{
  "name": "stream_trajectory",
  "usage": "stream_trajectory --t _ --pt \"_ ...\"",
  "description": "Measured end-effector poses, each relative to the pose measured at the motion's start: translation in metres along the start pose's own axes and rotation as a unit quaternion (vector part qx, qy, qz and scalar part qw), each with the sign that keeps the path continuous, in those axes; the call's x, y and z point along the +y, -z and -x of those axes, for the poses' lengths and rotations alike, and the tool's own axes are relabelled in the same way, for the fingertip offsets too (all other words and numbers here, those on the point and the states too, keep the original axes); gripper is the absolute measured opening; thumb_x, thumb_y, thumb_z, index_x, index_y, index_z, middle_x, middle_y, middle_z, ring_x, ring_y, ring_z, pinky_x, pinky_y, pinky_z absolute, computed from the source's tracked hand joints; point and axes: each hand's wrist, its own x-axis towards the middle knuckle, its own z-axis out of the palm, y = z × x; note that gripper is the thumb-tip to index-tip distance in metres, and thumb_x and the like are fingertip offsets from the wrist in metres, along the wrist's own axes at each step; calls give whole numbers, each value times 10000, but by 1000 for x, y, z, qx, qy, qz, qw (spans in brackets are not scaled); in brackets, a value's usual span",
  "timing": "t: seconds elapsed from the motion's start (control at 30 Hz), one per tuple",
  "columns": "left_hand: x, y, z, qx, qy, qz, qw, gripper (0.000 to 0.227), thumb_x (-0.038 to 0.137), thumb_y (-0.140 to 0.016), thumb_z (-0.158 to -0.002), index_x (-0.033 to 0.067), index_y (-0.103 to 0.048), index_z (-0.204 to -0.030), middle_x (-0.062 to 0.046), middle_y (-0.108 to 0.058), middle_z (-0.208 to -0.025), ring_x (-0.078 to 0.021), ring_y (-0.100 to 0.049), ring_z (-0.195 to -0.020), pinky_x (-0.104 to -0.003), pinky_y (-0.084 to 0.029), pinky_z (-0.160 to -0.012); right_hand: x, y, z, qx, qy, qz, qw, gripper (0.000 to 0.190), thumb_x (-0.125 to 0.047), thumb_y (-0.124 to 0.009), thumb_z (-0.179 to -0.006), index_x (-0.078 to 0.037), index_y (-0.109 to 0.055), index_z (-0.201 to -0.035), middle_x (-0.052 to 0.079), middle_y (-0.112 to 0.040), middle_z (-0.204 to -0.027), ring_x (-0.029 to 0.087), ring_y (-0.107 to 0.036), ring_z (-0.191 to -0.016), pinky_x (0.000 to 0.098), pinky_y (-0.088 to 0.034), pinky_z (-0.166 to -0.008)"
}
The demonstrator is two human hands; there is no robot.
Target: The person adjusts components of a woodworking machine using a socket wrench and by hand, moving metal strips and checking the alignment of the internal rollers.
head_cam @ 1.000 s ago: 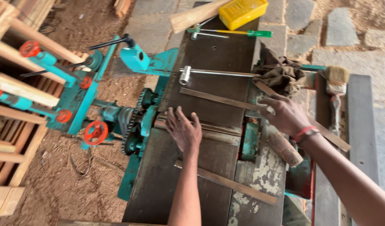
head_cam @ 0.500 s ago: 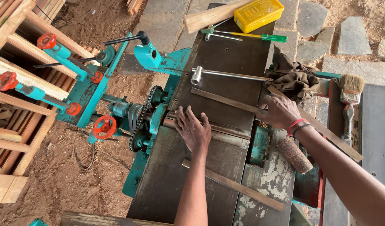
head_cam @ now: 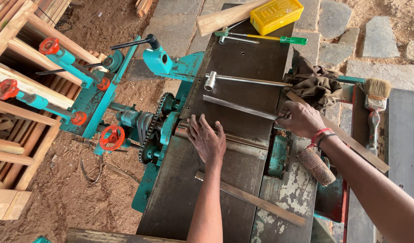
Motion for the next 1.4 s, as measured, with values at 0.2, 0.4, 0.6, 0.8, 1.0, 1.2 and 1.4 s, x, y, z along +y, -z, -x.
stream_trajectory --t 0.2,0.4,0.6,0.8,1.0,1.2,1.4 --pt "-3 -5 -1 -16 3 -3 1000 534 403 -465 -1031 72 -428 -1447 -228 -361 -1537 -382 -288 -1490 -590 -211 -1227 2 -5 -1 -22 -3 -11 1000 348 -409 -742 -828 -153 -724 -1063 92 -764 -1003 255 -741 -946 438 -572 -830" --pt "-3 -6 -1 -14 2 -6 1000 539 411 -463 -1028 76 -425 -1448 -224 -354 -1538 -383 -287 -1490 -592 -216 -1223 11 -7 -5 -1 1 -27 1000 315 -418 -730 -864 -176 -744 -1065 81 -770 -1077 230 -743 -958 400 -605 -814" --pt "-1 -2 -1 -12 6 -2 1000 531 399 -478 -1032 66 -438 -1444 -227 -376 -1536 -386 -302 -1490 -591 -226 -1217 58 10 25 109 -67 26 991 366 -522 -725 -909 -231 -783 -1124 92 -755 -1118 279 -704 -1018 444 -576 -858" --pt "3 2 -1 1 6 6 1000 543 393 -523 -1010 54 -465 -1431 -218 -390 -1542 -381 -305 -1494 -580 -222 -1218 125 22 77 63 -121 -18 991 414 -565 -711 -901 -219 -754 -1124 100 -797 -1131 260 -764 -997 452 -587 -891" --pt "2 2 1 12 -3 15 1000 560 391 -550 -993 57 -467 -1434 -214 -387 -1550 -376 -302 -1496 -574 -225 -1220 110 36 105 48 -165 30 985 388 -469 -740 -816 -248 -776 -1132 64 -819 -963 300 -771 -936 456 -591 -843" --pt "-5 -7 9 27 -13 81 996 532 392 -574 -997 81 -478 -1417 -213 -391 -1563 -378 -331 -1476 -559 -250 -1236 102 37 109 97 -140 18 985 377 -414 -741 -798 -237 -785 -1127 77 -805 -947 322 -755 -916 456 -586 -815" --pt "19 -15 20 45 -24 201 978 510 363 -617 -972 58 -522 -1368 -278 -393 -1539 -400 -345 -1483 -559 -375 -1149 122 21 105 147 -120 -57 980 299 -332 -717 -893 -135 -815 -1096 132 -787 -879 304 -758 -836 433 -588 -815"
